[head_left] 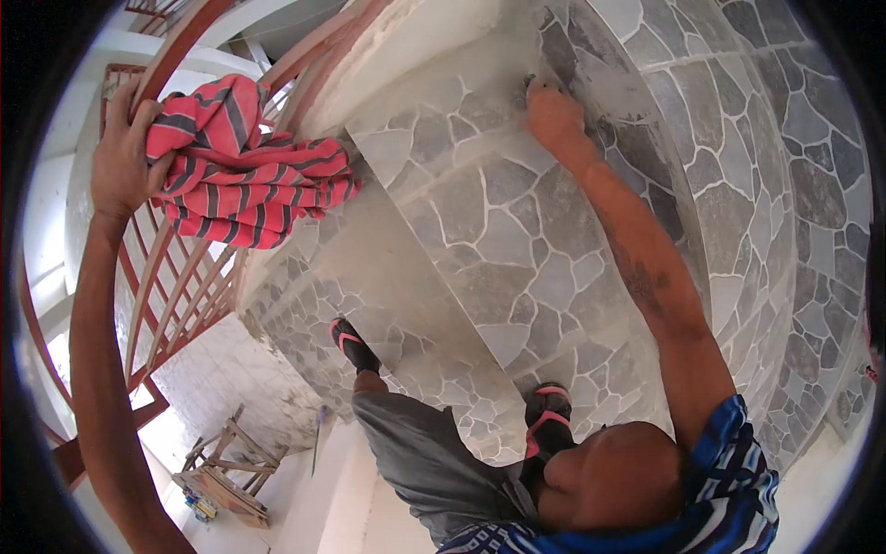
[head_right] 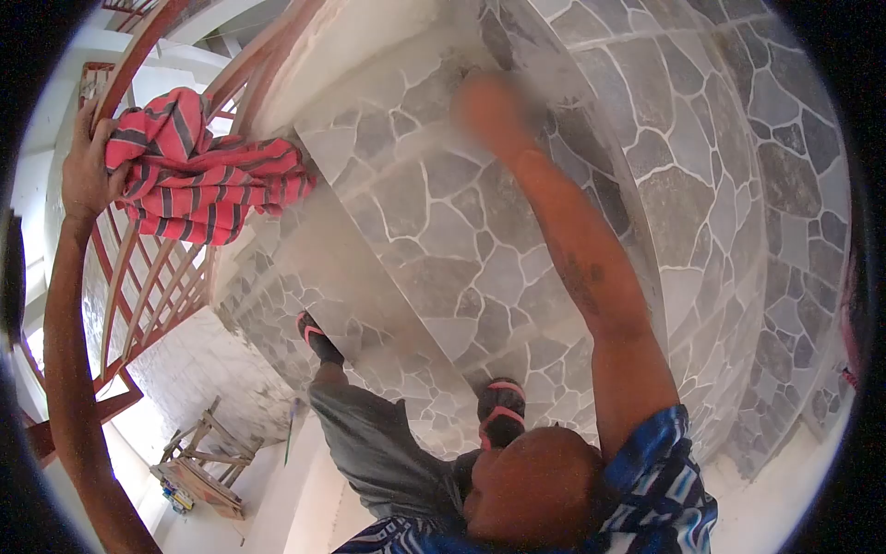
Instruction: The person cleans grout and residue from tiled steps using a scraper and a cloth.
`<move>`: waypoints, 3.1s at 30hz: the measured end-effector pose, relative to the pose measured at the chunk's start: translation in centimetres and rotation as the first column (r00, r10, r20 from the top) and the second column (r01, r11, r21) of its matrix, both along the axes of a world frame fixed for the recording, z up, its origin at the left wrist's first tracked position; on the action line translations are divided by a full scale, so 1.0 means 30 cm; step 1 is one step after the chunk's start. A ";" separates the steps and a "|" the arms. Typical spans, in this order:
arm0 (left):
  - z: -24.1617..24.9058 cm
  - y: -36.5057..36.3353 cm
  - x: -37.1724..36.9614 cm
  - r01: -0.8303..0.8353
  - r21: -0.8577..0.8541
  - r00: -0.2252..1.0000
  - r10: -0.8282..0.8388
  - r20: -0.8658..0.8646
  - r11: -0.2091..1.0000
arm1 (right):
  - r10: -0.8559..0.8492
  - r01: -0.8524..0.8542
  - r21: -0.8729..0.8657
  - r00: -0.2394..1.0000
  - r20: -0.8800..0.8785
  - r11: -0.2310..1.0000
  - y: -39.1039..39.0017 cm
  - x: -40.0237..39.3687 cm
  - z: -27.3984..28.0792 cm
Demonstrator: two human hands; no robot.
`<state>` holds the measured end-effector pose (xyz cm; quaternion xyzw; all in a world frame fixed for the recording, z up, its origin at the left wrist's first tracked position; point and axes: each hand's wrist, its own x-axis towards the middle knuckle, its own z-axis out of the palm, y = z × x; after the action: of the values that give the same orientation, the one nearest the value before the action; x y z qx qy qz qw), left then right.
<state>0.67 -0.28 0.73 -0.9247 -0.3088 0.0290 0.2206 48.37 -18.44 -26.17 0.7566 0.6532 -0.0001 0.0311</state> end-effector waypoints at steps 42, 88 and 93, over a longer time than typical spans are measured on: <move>0.008 -0.018 0.040 0.003 -0.055 0.998 0.000 0.064 0.998 | 0.110 -0.114 0.058 0.991 0.075 0.992 0.257 -0.073 -0.095; 0.013 -0.040 0.042 -0.074 -0.101 0.996 0.078 0.034 0.992 | -0.030 0.031 -0.019 0.999 0.024 0.999 0.184 -0.084 0.207; -0.026 0.020 -0.001 0.039 -0.042 0.997 -0.036 0.075 0.998 | 0.152 -0.174 0.324 0.984 0.093 0.930 0.065 0.138 0.453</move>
<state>0.63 0.32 -0.06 -0.9354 -0.2986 -0.0029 0.1896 52.50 -16.48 -12.57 0.6937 0.7031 0.1374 -0.0747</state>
